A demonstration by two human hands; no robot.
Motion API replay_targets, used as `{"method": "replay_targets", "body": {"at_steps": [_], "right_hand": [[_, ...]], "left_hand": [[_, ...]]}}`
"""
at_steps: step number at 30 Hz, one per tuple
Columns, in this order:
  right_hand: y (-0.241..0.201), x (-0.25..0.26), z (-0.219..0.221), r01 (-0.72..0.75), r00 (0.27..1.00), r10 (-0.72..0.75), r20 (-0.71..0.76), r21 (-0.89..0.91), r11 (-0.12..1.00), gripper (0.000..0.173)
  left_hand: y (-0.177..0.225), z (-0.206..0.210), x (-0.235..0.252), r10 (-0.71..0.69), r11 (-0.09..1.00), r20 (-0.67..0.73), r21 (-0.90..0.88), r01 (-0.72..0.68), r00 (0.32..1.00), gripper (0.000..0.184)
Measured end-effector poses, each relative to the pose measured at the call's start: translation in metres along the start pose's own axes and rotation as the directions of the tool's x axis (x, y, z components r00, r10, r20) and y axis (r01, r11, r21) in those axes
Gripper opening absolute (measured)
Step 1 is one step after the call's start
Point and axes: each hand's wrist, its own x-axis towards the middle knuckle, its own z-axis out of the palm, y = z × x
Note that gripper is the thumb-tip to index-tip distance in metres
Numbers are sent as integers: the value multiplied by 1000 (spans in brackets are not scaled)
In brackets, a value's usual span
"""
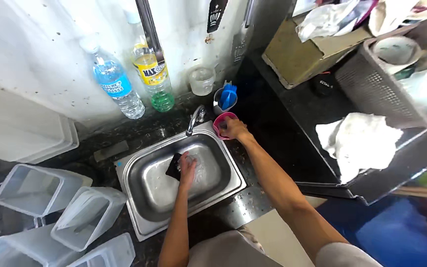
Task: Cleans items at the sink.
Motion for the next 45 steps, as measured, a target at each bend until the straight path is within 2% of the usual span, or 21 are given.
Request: {"method": "replay_targets", "body": {"at_steps": [3, 5, 8, 10, 13, 15, 17, 20, 24, 26, 27, 29, 31, 33, 35, 36, 37, 39, 41, 43, 45], "right_hand": [[-4, -22, -21, -6, 994, 8, -113, 22, 1000, 65], [-8, -47, -35, 1, 983, 13, -181, 77, 997, 58], [-9, -91, -30, 133, 965, -85, -250, 180, 975, 48], [-22, -106, -6, 232, 963, -184, -196, 260, 937, 43], [-54, -118, 79, 294, 943, -332, -13, 499, 816, 46], [-72, -138, 124, 343, 921, -389, 16, 440, 830, 51], [-83, -155, 145, 389, 912, -409, -20, 347, 853, 49], [-82, -138, 144, 236, 955, -290, 68, 422, 875, 41], [-97, -157, 139, 291, 949, -315, -1, 390, 874, 32], [-94, -149, 138, 211, 959, -275, 64, 483, 850, 31], [-90, -135, 139, 113, 959, -241, 146, 584, 804, 32], [-79, -114, 146, -125, 931, -211, 299, 801, 585, 32], [-76, -107, 150, -235, 925, -183, 332, 881, 410, 33], [-79, -106, 142, -261, 928, -145, 343, 877, 402, 35], [-83, -100, 131, -297, 904, -139, 405, 826, 479, 38], [-84, -99, 131, -341, 885, -134, 446, 816, 467, 39], [-83, -98, 135, -395, 868, -130, 480, 824, 406, 39], [-82, -97, 149, -454, 861, -134, 490, 861, 231, 39], [-89, -109, 162, -373, 911, -118, 395, 912, 170, 39], [-99, -126, 170, -232, 964, -71, 255, 943, 237, 36], [-105, -140, 172, -100, 988, -71, 140, 911, 399, 34]], "left_hand": [[14, -4, -18, 148, 987, -67, 77, -143, 987, 83], [21, -5, -25, 211, 977, -110, 30, -209, 971, 80], [26, -10, -30, 199, 973, -130, -93, -212, 971, 70], [19, -8, -28, 109, 948, -135, -284, -144, 985, 61], [18, 11, -27, -183, 858, -199, -511, 58, 963, 46], [22, 18, -22, -299, 904, -381, -407, 131, 875, 49], [13, 10, -22, -238, 964, -489, -227, 141, 839, 48], [-1, 11, -32, -199, 975, -507, -185, 120, 839, 44], [14, 8, -32, -227, 973, -551, -95, 210, 803, 32], [7, 7, -34, -224, 972, -547, -184, 145, 806, 34], [5, 7, -36, -250, 954, -528, -278, 113, 812, 41], [1, 4, -41, -308, 883, -419, -460, 93, 854, 54], [-1, 0, -41, -296, 850, -258, -510, 131, 920, 51], [-3, 1, -41, -275, 893, -187, -412, 178, 943, 52], [-7, -2, -37, -175, 956, -199, -269, 118, 964, 51], [-8, -6, -36, -128, 962, -223, -265, 66, 966, 46], [-7, -7, -35, -117, 942, -264, -336, 22, 957, 40], [5, -3, -27, -192, 800, -331, -598, -48, 924, 34], [22, 2, -19, -312, 704, -400, -706, -73, 862, 41], [37, 8, -11, -471, 706, -476, -708, -6, 743, 52], [41, 6, -10, -508, 762, -526, -643, 71, 682, 63]]}}
